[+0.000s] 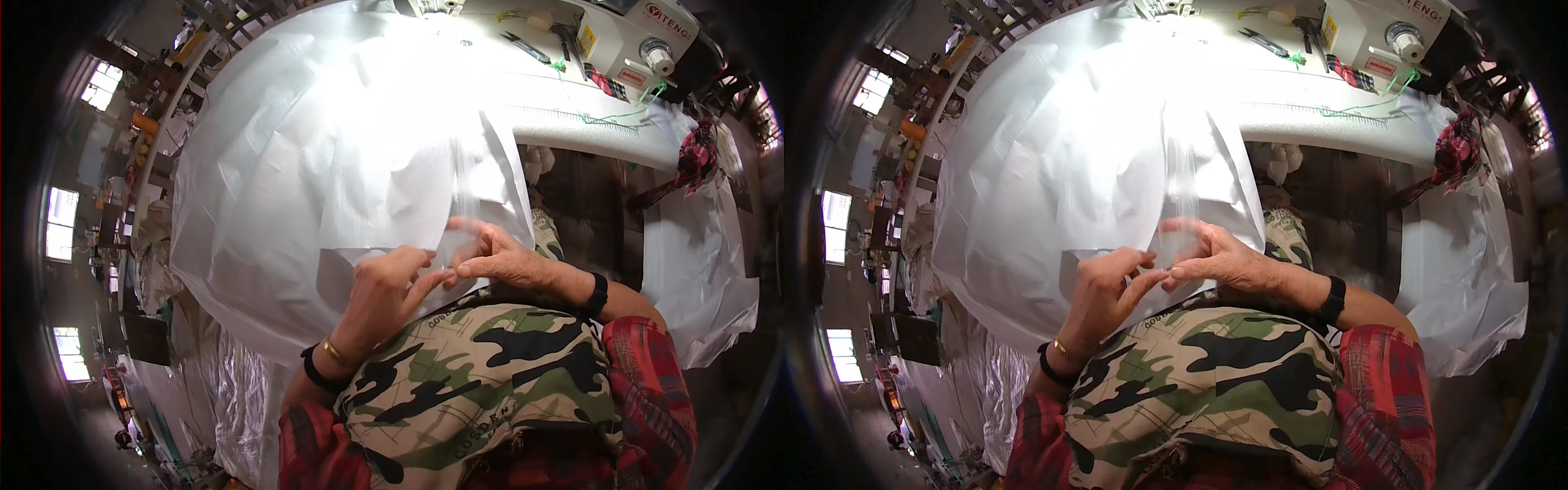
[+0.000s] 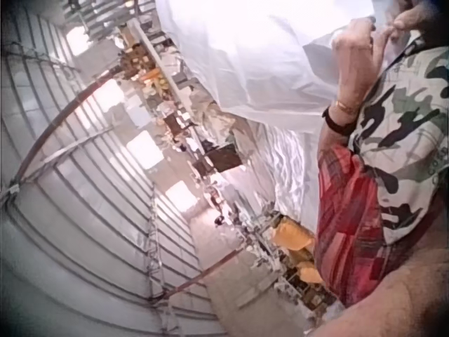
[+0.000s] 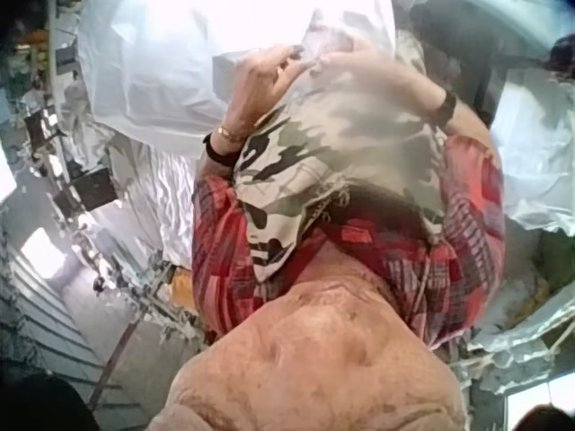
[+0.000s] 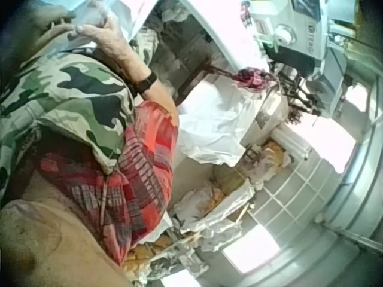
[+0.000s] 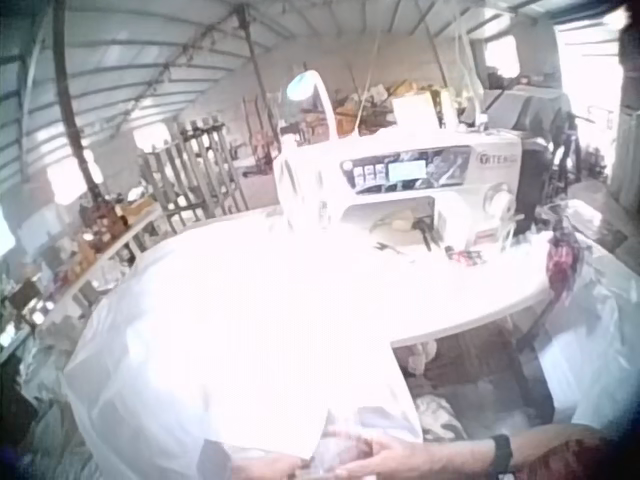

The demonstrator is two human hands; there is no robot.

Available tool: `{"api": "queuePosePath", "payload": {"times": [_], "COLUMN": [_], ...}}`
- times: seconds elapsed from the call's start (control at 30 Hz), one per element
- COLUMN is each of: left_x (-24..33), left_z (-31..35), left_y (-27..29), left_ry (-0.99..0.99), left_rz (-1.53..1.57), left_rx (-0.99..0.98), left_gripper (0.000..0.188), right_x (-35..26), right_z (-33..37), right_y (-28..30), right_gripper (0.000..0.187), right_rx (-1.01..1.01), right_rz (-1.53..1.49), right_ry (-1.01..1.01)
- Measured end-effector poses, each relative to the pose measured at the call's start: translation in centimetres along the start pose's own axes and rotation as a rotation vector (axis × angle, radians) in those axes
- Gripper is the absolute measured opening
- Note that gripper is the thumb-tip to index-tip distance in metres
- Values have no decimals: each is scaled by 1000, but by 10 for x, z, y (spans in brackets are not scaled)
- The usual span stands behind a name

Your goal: Sewing together large sheets of white plastic material using an industrial sewing machine.

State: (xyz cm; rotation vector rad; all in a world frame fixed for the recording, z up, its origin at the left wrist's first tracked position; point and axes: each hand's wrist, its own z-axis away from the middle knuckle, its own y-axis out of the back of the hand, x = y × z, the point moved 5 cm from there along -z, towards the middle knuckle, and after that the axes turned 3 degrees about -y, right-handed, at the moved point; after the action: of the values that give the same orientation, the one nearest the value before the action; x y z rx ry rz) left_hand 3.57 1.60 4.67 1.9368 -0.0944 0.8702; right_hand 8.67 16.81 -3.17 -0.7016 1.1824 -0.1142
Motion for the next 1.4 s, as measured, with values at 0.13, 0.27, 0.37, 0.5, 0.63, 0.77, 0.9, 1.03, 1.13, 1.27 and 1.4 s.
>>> {"api": "queuePosePath", "payload": {"times": [0.13, 0.27, 0.37, 0.5, 0.63, 0.77, 0.9, 1.03, 1.13, 1.27, 1.4], "left_x": [-29, -46, -59, -69, -77, -76, -75, -74, -72, -54, -13], "left_z": [-1, 9, 21, 30, 32, 33, 31, 31, 31, 26, 19], "left_y": [-30, -32, -24, 1, 10, 11, 10, 10, 10, 15, 28], "left_ry": [276, 422, 463, 430, 454, 444, 424, 383, 340, 310, 22], "left_rz": [318, 549, 508, 392, 311, 266, 180, 89, 33, -105, -294], "left_rx": [-171, -24, 3, 168, 212, 229, 197, 208, 224, 202, 296], "left_gripper": [20, 20, 18, 29, 33, 32, 25, 21, 22, 27, 31], "right_x": [-4, 8, 23, 21, 23, 15, 2, -10, -19, -27, -28], "right_z": [-9, -18, -22, -14, -13, -9, -6, -3, 0, 1, -1], "right_y": [-9, -3, 11, 12, 10, 2, -4, -12, -22, -28, -32], "right_gripper": [71, 45, 28, 20, 19, 18, 20, 20, 21, 22, 23], "right_rx": [32, 84, 103, 149, 178, 76, 54, 1, -33, -43, -38], "right_rz": [2, 90, 60, 19, 16, 107, 333, 468, 502, 552, 581], "right_ry": [151, 58, -6, -105, -92, -29, 14, 89, 74, 151, 162]}}
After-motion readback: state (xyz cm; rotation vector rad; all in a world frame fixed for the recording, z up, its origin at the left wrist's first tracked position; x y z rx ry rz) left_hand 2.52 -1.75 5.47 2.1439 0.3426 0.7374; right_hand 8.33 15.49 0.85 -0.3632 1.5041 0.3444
